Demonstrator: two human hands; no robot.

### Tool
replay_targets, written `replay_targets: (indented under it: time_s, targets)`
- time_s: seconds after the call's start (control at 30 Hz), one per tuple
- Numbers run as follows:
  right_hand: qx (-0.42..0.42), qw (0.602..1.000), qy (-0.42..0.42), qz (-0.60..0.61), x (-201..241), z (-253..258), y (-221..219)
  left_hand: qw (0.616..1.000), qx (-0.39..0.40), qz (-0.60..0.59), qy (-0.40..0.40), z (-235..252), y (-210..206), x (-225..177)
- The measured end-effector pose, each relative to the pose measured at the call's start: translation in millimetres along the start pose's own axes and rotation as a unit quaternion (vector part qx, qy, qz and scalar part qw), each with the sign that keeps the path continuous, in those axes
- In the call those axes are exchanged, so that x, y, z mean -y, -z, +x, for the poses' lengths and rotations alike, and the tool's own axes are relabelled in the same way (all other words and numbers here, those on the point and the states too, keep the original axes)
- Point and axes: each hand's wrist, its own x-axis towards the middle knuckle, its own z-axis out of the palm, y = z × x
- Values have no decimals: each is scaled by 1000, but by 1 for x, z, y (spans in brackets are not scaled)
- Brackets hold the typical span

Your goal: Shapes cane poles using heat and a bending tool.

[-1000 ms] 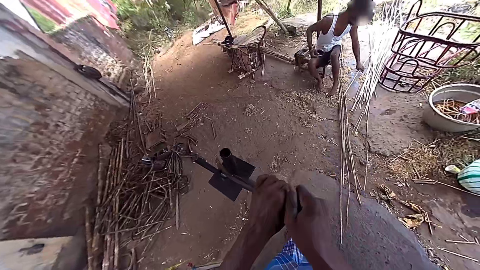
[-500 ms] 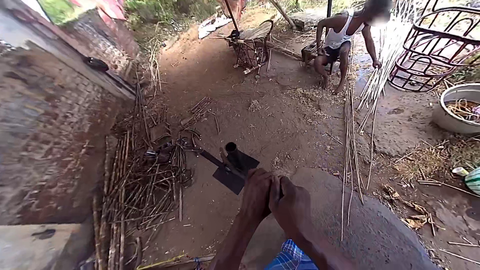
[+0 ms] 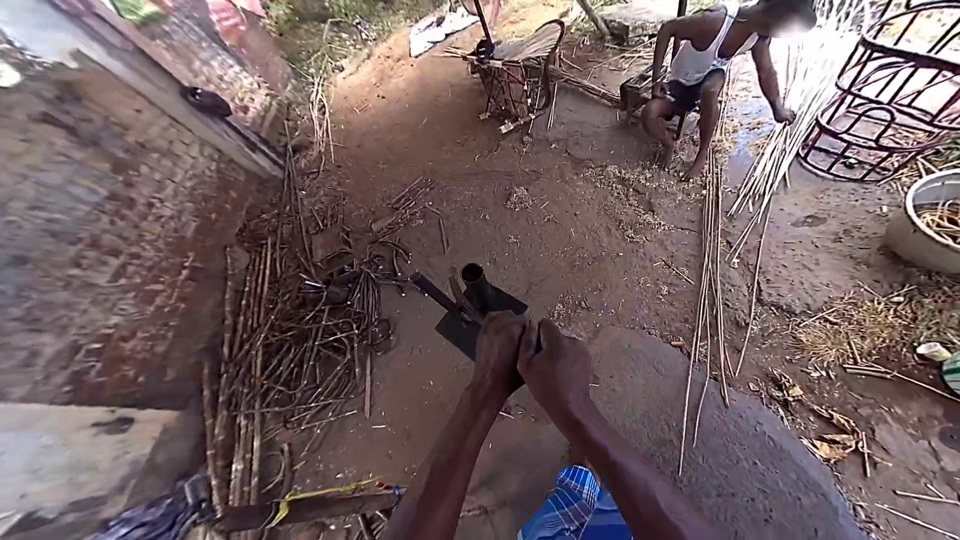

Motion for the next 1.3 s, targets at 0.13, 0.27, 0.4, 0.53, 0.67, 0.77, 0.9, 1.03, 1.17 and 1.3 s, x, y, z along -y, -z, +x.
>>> replay_targets:
  time_s: [0.13,0.27,0.4,0.53,0.67,0.77,0.9,1.03,1.17,1.3]
  targets:
    - [118,990,-59,55,-17,107,8,961,122,89,233,79,-9,-24]
    - [84,994,-13,68,-21,73,6,965,102,125,207,49,-6,-25]
    - [-57,993,82,59,-29,-31,34,925,8,-179,334,-53,34,-27]
    - [-97,988,84,89,-57,-59,87,664,-31,-501,555,-58,36,-30]
    - [-104,989,23,100,-81,7,124,605,20,-590,534,-10,26,-41]
    - [-75,987,-72,125,-99,138,109,568,-67,-587,573,54,-6,-37]
    - [-62,984,-89,139,-104,180,98,566,-77,-574,587,58,-16,-40]
    - [-104,988,21,111,-94,-21,129,591,7,-586,554,-15,20,-37]
    - [-167,976,9,140,-101,-87,140,550,44,-588,591,-36,25,-45]
    - [-134,983,-29,123,-123,22,161,544,-1,-611,574,4,5,-62]
